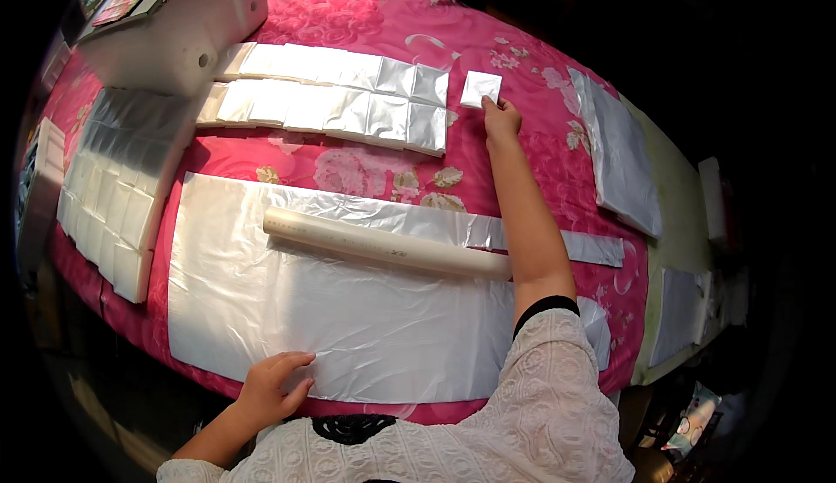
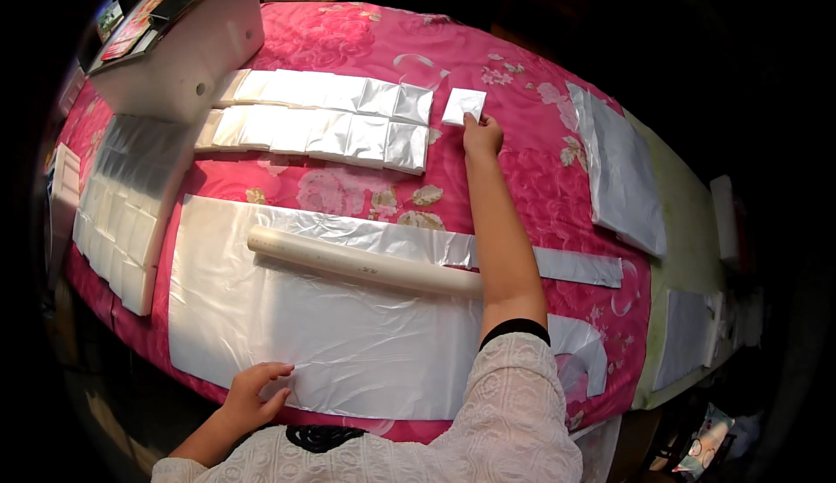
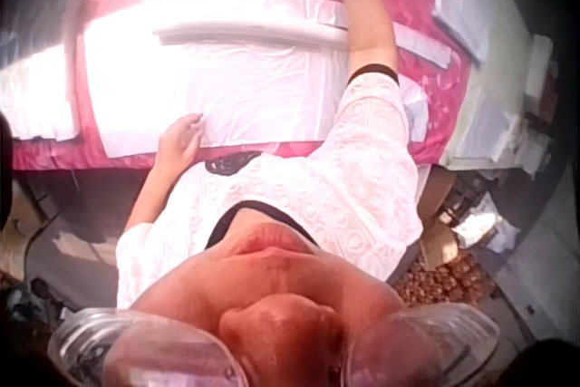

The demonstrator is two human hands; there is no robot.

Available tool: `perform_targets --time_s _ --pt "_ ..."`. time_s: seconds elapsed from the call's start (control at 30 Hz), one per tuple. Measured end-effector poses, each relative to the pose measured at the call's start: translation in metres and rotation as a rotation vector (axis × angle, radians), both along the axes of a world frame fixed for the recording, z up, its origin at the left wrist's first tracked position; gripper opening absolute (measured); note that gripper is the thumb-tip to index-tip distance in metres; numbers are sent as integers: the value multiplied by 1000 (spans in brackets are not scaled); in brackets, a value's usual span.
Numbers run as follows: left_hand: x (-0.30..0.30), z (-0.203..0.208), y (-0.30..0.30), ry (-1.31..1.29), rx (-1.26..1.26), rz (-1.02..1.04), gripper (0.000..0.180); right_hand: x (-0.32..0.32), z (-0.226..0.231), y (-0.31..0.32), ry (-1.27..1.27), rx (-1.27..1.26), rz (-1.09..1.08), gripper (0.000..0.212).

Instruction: The person wraps small rectangular items with clear plastic film on a pink floral bedsheet. They unroll the film, place an item on it, fold the film around the item, and set the wrapped item aside. The process repeats with multiple items.

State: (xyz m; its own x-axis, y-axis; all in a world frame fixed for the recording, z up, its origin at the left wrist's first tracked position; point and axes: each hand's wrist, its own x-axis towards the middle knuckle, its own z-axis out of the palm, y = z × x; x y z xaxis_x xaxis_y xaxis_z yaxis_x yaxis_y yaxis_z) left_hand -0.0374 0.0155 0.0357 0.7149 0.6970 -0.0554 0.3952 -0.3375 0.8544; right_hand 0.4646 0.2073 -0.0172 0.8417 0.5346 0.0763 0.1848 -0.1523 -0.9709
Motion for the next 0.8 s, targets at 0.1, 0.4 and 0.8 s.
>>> perform_targets --time_s 0.1,0.4,0.8 --pt "3 0 6 25 -16 0 34 2 -9 14 -196 -287 -32 39" --pt "6 -4 11 4 -12 -9 34 7 -7 12 -534 -637 132 39" --pt "-7 3 -3 -2 96 -2 36 -76 40 -113 -365 -354 766 43"
